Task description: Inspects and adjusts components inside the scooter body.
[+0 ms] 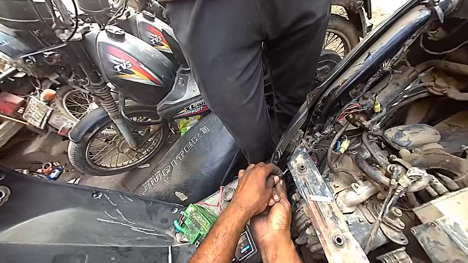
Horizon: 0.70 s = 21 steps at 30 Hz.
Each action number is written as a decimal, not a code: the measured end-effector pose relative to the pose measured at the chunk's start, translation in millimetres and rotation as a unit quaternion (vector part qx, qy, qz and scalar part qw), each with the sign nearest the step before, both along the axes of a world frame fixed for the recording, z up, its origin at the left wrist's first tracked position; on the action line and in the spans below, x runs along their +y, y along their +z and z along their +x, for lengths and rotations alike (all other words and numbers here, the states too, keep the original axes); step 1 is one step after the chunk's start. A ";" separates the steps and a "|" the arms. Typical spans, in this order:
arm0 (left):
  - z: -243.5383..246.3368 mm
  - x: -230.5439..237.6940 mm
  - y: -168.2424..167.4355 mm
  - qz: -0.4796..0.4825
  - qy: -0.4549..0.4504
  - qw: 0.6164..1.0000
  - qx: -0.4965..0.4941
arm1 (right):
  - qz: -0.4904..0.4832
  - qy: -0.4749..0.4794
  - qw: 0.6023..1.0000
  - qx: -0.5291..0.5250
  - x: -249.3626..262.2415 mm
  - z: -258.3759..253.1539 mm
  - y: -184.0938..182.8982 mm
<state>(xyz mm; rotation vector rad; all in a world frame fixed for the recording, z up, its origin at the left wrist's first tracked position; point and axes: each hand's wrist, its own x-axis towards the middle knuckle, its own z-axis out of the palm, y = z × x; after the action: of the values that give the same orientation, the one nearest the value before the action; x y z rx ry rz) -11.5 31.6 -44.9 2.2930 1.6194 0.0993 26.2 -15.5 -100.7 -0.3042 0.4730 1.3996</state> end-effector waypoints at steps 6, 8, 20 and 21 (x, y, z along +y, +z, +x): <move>-4.8 -0.3 -0.9 0.021 -0.013 1.000 -0.002 | -0.006 0.012 1.000 0.024 -1.8 2.4 1.0; -6.6 -0.4 -0.5 0.018 -0.015 1.000 -0.005 | -0.006 0.019 0.999 0.034 -1.5 4.6 3.8; -13.2 3.0 -6.1 0.042 -0.039 0.998 -0.018 | -0.019 -0.026 0.999 0.039 -10.1 7.8 6.4; -13.2 3.1 -6.6 0.047 -0.041 0.998 -0.023 | -0.051 -0.016 0.999 0.006 -9.8 6.1 6.8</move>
<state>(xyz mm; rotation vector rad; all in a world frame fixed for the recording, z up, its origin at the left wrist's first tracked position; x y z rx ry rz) -24.7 34.6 -51.5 2.4046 1.5264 0.2112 32.3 -25.3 -94.0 -0.3700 0.5590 1.3489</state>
